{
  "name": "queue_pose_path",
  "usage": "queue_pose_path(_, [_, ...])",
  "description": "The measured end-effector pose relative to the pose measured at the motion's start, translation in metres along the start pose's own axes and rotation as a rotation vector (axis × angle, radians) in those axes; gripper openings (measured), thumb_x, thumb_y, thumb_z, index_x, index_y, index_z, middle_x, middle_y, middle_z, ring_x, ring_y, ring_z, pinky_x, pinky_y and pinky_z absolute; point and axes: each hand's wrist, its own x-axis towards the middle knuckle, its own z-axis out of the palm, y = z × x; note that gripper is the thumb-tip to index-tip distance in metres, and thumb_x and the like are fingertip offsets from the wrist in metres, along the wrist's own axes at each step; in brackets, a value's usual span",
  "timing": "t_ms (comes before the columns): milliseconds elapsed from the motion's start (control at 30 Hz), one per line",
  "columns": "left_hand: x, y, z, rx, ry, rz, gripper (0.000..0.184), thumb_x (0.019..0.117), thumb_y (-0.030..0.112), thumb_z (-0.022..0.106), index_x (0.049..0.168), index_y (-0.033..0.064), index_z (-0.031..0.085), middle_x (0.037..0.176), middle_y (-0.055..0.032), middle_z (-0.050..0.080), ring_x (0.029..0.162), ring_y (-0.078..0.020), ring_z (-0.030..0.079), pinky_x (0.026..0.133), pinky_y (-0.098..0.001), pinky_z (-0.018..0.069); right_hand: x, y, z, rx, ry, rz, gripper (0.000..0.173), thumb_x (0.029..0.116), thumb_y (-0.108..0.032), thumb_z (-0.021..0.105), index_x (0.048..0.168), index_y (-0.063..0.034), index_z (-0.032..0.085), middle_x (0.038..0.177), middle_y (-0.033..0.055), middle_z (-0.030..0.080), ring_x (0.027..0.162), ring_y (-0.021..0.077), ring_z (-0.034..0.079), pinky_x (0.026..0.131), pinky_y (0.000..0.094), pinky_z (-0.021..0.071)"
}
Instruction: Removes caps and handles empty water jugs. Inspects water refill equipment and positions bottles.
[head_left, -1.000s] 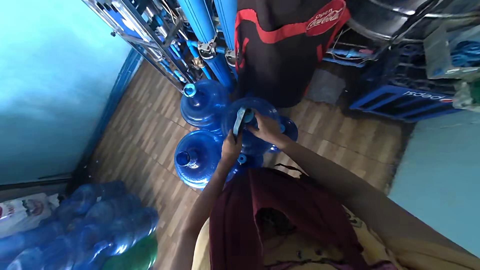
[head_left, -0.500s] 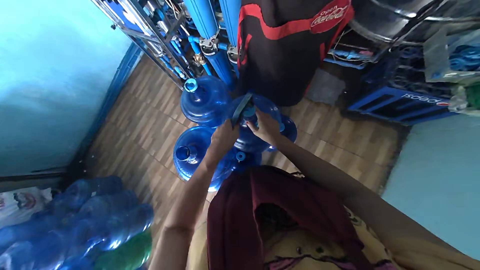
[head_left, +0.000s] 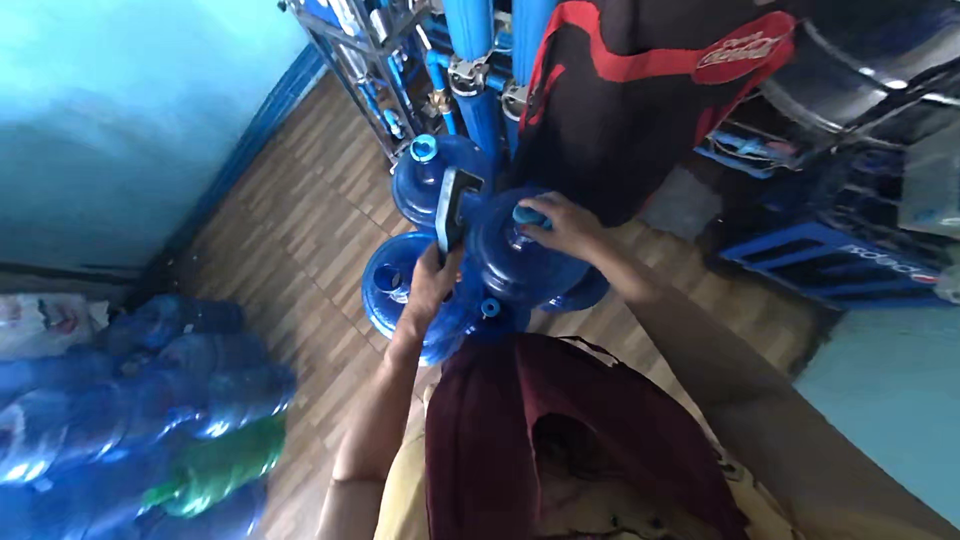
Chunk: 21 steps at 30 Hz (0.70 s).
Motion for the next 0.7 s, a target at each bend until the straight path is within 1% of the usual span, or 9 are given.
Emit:
queue_pose_path(100, [-0.024, 0.004, -0.045, 0.086, 0.2, 0.061, 0.04, 0.1017, 0.035, 0.06, 0.131, 0.0078, 0.058, 0.089, -0.0088, 0.064, 0.066, -0.0145, 0.059, 0.061, -0.035, 0.0529, 0.004, 0.002, -0.012, 0.205, -0.003, 0.088, 0.044, 0.1074, -0.03, 0.053, 0.142, -0.0029, 0.058, 0.135, 0.0278, 0.06, 0.122, 0.0417, 0.061, 0.105, 0.0605, 0.0466])
queue_pose_path(167, [-0.029, -0.001, -0.07, 0.171, 0.34, 0.087, 0.041, 0.1003, 0.035, 0.062, 0.128, 0.0049, 0.058, 0.087, -0.0084, 0.064, 0.065, -0.0138, 0.06, 0.062, -0.0356, 0.054, 0.003, 0.006, -0.017, 0.457, 0.057, 0.254, 0.048, 0.11, -0.036, 0.044, 0.143, -0.0023, 0.054, 0.125, 0.0244, 0.064, 0.103, 0.0319, 0.068, 0.091, 0.0516, 0.0551])
queue_pose_path(233, [-0.029, -0.009, -0.088, 0.316, 0.416, 0.037, 0.043, 0.0999, 0.034, 0.063, 0.126, -0.0009, 0.06, 0.088, -0.0151, 0.067, 0.07, -0.0235, 0.066, 0.068, -0.0467, 0.057, 0.001, 0.018, -0.023, 0.731, 0.121, 0.334, 0.052, 0.1096, -0.044, 0.036, 0.144, -0.0073, 0.049, 0.123, 0.0121, 0.064, 0.093, 0.0186, 0.067, 0.08, 0.0391, 0.0584])
queue_pose_path(267, [-0.032, -0.011, -0.091, 0.396, 0.413, -0.006, 0.044, 0.101, 0.035, 0.063, 0.125, -0.0024, 0.061, 0.091, -0.0211, 0.068, 0.074, -0.0322, 0.067, 0.07, -0.0539, 0.0562, 0.0, 0.024, -0.026, 0.873, 0.139, 0.344, 0.052, 0.11, -0.047, 0.032, 0.144, -0.0108, 0.048, 0.121, 0.0067, 0.066, 0.091, 0.0154, 0.068, 0.078, 0.0352, 0.0592])
queue_pose_path(333, [-0.032, -0.015, -0.087, 0.531, 0.364, -0.093, 0.046, 0.0999, 0.034, 0.066, 0.128, -0.0021, 0.062, 0.108, -0.0283, 0.068, 0.094, -0.0448, 0.068, 0.082, -0.0652, 0.0535, -0.005, 0.025, -0.032, 1.092, 0.162, 0.362, 0.05, 0.1099, -0.051, 0.027, 0.14, -0.0158, 0.049, 0.116, 0.0013, 0.069, 0.088, 0.013, 0.07, 0.075, 0.0308, 0.0597])
queue_pose_path(400, [-0.021, -0.023, -0.079, 0.614, 0.287, -0.171, 0.053, 0.0967, 0.035, 0.068, 0.138, 0.0045, 0.059, 0.134, -0.0261, 0.06, 0.113, -0.0452, 0.064, 0.093, -0.0662, 0.0513, -0.013, 0.02, -0.035, 1.205, 0.162, 0.341, 0.051, 0.1095, -0.053, 0.025, 0.135, -0.017, 0.051, 0.115, 0.0014, 0.071, 0.088, 0.0139, 0.071, 0.073, 0.0298, 0.061])
queue_pose_path(467, [-0.013, -0.03, -0.071, 0.659, 0.227, -0.222, 0.062, 0.095, 0.036, 0.07, 0.15, 0.0139, 0.051, 0.149, -0.0244, 0.049, 0.115, -0.046, 0.064, 0.09, -0.0669, 0.0528, -0.022, 0.014, -0.032, 1.269, 0.106, 0.271, 0.052, 0.1086, -0.054, 0.025, 0.13, -0.0191, 0.057, 0.114, 0.0008, 0.073, 0.088, 0.0135, 0.073, 0.072, 0.0283, 0.062])
queue_pose_path(600, [-0.002, -0.029, -0.064, 0.687, 0.164, -0.308, 0.068, 0.094, 0.036, 0.07, 0.156, 0.0262, 0.043, 0.149, -0.0249, 0.048, 0.109, -0.046, 0.066, 0.084, -0.0661, 0.0549, -0.028, -0.001, -0.017, 1.268, -0.086, 0.066, 0.056, 0.104, -0.061, 0.036, 0.123, -0.0173, 0.065, 0.111, 0.0006, 0.075, 0.086, 0.0138, 0.074, 0.072, 0.0285, 0.0626])
queue_pose_path(700, [-0.002, -0.029, -0.066, 0.698, 0.165, -0.312, 0.059, 0.0946, 0.035, 0.072, 0.149, 0.0231, 0.051, 0.146, -0.0238, 0.051, 0.107, -0.0442, 0.066, 0.082, -0.0644, 0.0553, -0.03, -0.015, 0.0, 1.27, -0.211, 0.028, 0.055, 0.1031, -0.061, 0.037, 0.118, -0.0192, 0.07, 0.109, -0.0014, 0.077, 0.084, 0.0113, 0.074, 0.071, 0.0258, 0.0623])
